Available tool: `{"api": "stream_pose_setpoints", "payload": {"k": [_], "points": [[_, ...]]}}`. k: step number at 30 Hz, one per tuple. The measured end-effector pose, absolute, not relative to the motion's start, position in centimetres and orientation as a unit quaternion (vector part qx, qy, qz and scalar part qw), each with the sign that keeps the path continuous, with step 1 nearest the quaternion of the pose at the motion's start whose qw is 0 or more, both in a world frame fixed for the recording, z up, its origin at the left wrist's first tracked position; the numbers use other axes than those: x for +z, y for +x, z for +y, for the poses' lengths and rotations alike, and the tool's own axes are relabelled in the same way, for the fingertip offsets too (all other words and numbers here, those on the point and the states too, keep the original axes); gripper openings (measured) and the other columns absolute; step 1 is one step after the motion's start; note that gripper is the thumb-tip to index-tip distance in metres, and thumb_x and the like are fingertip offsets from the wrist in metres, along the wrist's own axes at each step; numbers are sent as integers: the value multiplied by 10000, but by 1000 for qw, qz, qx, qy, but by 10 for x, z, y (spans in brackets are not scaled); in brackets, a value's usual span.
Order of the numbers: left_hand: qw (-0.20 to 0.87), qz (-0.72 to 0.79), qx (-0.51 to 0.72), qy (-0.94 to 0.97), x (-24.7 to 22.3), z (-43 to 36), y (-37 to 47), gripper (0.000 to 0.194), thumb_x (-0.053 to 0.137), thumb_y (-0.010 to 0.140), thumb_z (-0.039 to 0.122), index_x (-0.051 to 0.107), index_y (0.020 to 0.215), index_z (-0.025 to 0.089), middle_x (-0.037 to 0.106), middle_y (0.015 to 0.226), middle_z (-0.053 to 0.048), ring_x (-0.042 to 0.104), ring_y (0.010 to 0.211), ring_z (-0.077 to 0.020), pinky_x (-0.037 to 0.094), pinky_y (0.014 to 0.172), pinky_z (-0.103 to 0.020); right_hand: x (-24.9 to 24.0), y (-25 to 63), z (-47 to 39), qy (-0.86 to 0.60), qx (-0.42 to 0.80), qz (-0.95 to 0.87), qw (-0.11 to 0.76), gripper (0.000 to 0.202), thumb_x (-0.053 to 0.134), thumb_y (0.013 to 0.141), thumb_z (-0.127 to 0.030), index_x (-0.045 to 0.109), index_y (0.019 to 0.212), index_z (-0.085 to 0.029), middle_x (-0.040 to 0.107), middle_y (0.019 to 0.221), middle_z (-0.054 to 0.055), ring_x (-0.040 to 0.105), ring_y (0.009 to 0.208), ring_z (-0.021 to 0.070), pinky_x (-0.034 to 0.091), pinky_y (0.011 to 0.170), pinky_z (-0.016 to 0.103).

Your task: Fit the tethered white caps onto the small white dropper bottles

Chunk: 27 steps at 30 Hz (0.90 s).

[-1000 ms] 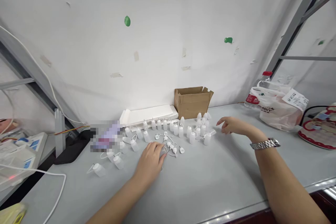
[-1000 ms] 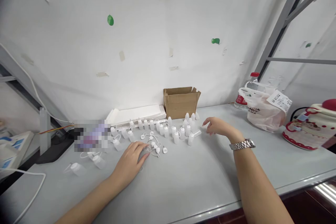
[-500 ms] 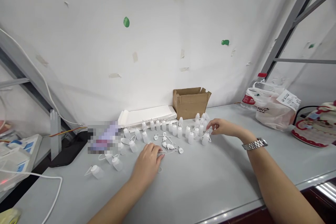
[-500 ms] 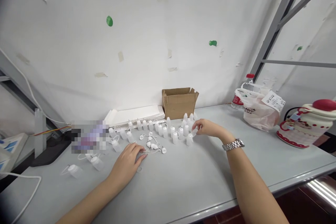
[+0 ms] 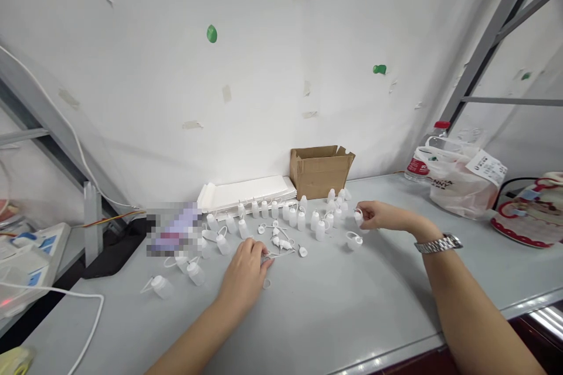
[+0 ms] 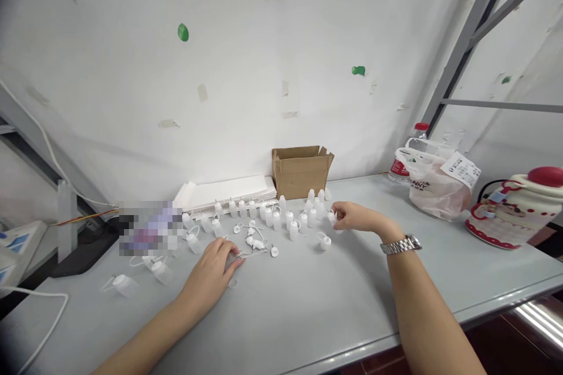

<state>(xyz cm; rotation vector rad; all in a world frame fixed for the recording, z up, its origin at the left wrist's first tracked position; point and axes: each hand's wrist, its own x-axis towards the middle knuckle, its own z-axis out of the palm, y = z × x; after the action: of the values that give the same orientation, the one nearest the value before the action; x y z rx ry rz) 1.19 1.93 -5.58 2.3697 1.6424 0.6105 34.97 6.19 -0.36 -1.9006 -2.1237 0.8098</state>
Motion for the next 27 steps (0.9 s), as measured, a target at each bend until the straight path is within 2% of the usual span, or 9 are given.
{"api": "stream_pose_setpoints", "payload": {"k": [7, 14, 18, 22, 27], "points": [[90, 559, 198, 800, -51, 20, 14, 69, 484, 822, 153, 508, 774, 196, 576, 837, -33, 543, 843, -214, 450, 735, -346, -5, 333, 62, -598, 312, -730, 111, 144, 554, 662, -225, 517, 798, -197, 573, 637, -24, 560, 633, 162, 375, 564, 242], [96, 552, 207, 802, -53, 20, 12, 123, 457, 828, 153, 560, 872, 203, 615, 869, -43, 560, 866, -213, 454, 739, -344, -8, 335, 63, -599, 328, -723, 106, 186, 566, 660, -218, 558, 845, -192, 615, 675, -9, 592, 660, 181, 396, 597, 257], [84, 543, 218, 806, -57, 21, 10, 141, 461, 825, 170, 577, 893, 213, 617, 864, -37, 567, 869, -210, 455, 750, -339, -6, 339, 58, -617, 324, -709, 105, 308, 598, 658, -265, 570, 958, -197, 617, 713, 5, 587, 659, 182, 408, 597, 260], [84, 542, 202, 811, -56, 21, 10, 138, 467, 828, 174, 584, 897, 200, 618, 873, -44, 565, 883, -218, 457, 758, -346, -1, 346, 43, -648, 302, -689, 118, 465, 600, 682, -325, 501, 1120, -205, 602, 830, 35, 590, 721, 189, 418, 608, 258], [81, 542, 199, 812, -53, 19, 11, 133, 477, 825, 176, 589, 891, 203, 620, 879, -46, 572, 883, -221, 460, 757, -347, -1, 351, 14, -703, 255, -657, 98, 550, 580, 685, -280, 438, 1210, -194, 597, 871, 45, 579, 700, 186, 422, 597, 263]]}}
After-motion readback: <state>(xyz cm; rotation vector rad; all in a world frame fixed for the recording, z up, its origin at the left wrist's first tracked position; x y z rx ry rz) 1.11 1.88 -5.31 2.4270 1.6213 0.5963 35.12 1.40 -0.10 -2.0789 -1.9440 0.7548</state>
